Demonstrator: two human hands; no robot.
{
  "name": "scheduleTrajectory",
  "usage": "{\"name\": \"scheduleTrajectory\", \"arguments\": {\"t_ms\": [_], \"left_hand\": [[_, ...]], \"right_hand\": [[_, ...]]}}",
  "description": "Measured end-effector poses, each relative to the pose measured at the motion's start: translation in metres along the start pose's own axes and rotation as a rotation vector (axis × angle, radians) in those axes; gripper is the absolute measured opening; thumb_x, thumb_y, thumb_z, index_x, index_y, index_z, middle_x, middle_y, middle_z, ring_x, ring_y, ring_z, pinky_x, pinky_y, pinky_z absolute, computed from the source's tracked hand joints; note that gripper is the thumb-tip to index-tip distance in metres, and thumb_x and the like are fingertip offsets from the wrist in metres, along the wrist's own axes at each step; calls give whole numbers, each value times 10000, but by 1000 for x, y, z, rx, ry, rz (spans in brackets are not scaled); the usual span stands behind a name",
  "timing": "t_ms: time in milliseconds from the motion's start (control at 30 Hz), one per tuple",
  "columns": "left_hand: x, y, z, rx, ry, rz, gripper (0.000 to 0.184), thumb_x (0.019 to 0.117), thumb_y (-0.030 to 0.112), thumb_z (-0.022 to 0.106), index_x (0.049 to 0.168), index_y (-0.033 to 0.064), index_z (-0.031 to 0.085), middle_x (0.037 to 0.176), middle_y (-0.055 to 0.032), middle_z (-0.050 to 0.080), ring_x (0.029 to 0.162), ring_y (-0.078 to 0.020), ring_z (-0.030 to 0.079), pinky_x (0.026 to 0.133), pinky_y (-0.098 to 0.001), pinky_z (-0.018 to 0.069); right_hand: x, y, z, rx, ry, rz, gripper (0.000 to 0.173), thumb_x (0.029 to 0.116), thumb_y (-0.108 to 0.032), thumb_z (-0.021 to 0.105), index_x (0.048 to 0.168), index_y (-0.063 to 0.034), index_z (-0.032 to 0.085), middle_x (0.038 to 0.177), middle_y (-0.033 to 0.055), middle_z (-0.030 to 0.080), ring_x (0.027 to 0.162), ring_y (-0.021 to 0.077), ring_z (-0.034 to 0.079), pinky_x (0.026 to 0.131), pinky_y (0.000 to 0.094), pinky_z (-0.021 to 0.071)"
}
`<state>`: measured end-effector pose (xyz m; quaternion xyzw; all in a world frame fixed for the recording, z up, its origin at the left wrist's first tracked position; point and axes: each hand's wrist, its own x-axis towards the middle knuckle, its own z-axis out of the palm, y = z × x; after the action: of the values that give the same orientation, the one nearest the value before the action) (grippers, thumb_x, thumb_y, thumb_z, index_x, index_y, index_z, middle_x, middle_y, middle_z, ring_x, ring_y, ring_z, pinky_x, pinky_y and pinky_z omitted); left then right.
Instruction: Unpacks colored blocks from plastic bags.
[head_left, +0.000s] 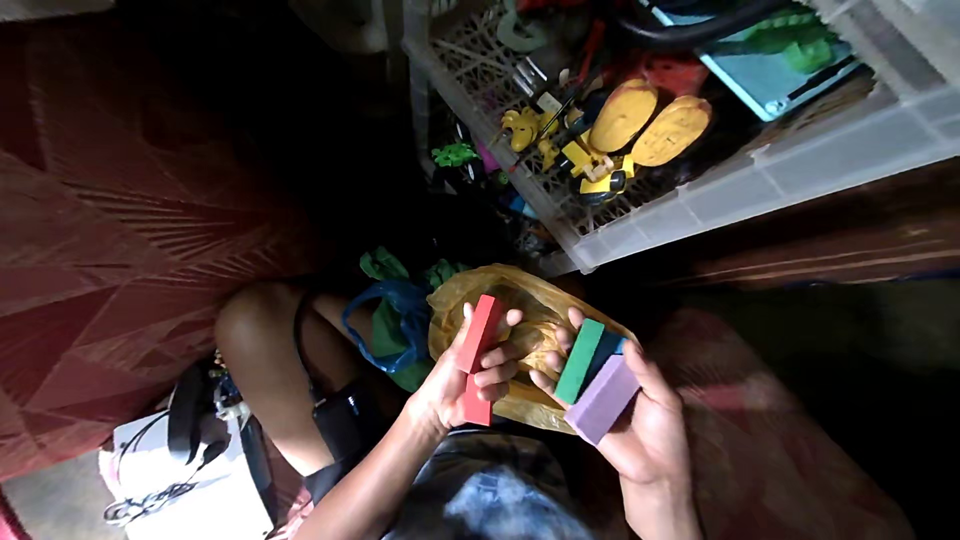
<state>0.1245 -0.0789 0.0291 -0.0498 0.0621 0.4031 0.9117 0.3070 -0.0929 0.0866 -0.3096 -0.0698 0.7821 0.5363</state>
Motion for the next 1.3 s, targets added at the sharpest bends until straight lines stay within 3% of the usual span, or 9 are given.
{"name": "scheduleTrajectory", "arguments": {"t_ms": [133,200,300,400,567,700,1067,1200,1300], "left_hand": [[-4,3,16,310,343,100,372,1077,223,261,950,126,597,792,8,694,716,-83,703,697,-229,611],[-5,3,18,459,424,156,195,979,59,380,1028,83,567,872,-33,733,785,-136,732,758,-293,626],[-2,-5,23,728,445,198,238,923,-23,493,1142,67,513,886,15,702,747,-97,699,709,-276,612],[1,-17,22,877,394,197,350,939,59,592,1271,45,482,996,50,647,761,-26,664,657,-210,592],[4,-22,12,1124,351,178,566,852,95,760,1326,-51,489,1072,-19,623,842,-4,640,727,-175,561],[1,-16,12,960,367,156,227,932,24,574,1157,17,605,905,51,705,751,-55,703,687,-248,618],[-8,-7,8,750,261,106,215,964,53,477,1079,112,649,857,81,725,667,-20,684,599,-191,588],[-20,-5,14,771,272,81,223,928,18,512,1066,138,639,834,100,718,645,-5,670,587,-179,577],[-68,2,7,770,216,184,155,939,322,671,1070,268,733,929,101,750,686,-5,692,583,-180,584]], "right_hand": [[4,3,-6,44,-18,-14,436,977,-357,609,1270,-34,633,1196,182,708,1103,309,708,922,452,604],[5,4,-4,4,66,-34,366,1004,-315,556,1251,-51,616,1162,164,713,1054,285,721,868,422,621],[8,8,1,-24,189,-46,256,1044,-205,440,1189,-74,605,1082,113,725,943,219,742,780,368,641],[14,19,9,-96,347,-88,303,1086,-141,282,1144,-74,572,1011,61,741,886,135,741,738,285,630],[20,33,16,-293,510,-181,229,1076,-81,356,1280,-78,459,1024,19,676,921,69,690,808,232,585],[16,22,13,-307,402,-175,324,1090,-109,278,1376,-84,428,1107,32,659,979,106,695,819,266,599],[9,18,10,-259,257,-135,355,1086,-166,281,1351,-94,507,1155,45,701,1014,170,720,792,352,633],[6,21,7,-170,267,-118,253,1074,-177,362,1128,-148,607,993,21,733,890,142,736,760,325,636],[4,18,0,-62,239,-50,394,1094,-267,344,916,-193,688,777,-9,716,629,92,695,572,244,605]]}}
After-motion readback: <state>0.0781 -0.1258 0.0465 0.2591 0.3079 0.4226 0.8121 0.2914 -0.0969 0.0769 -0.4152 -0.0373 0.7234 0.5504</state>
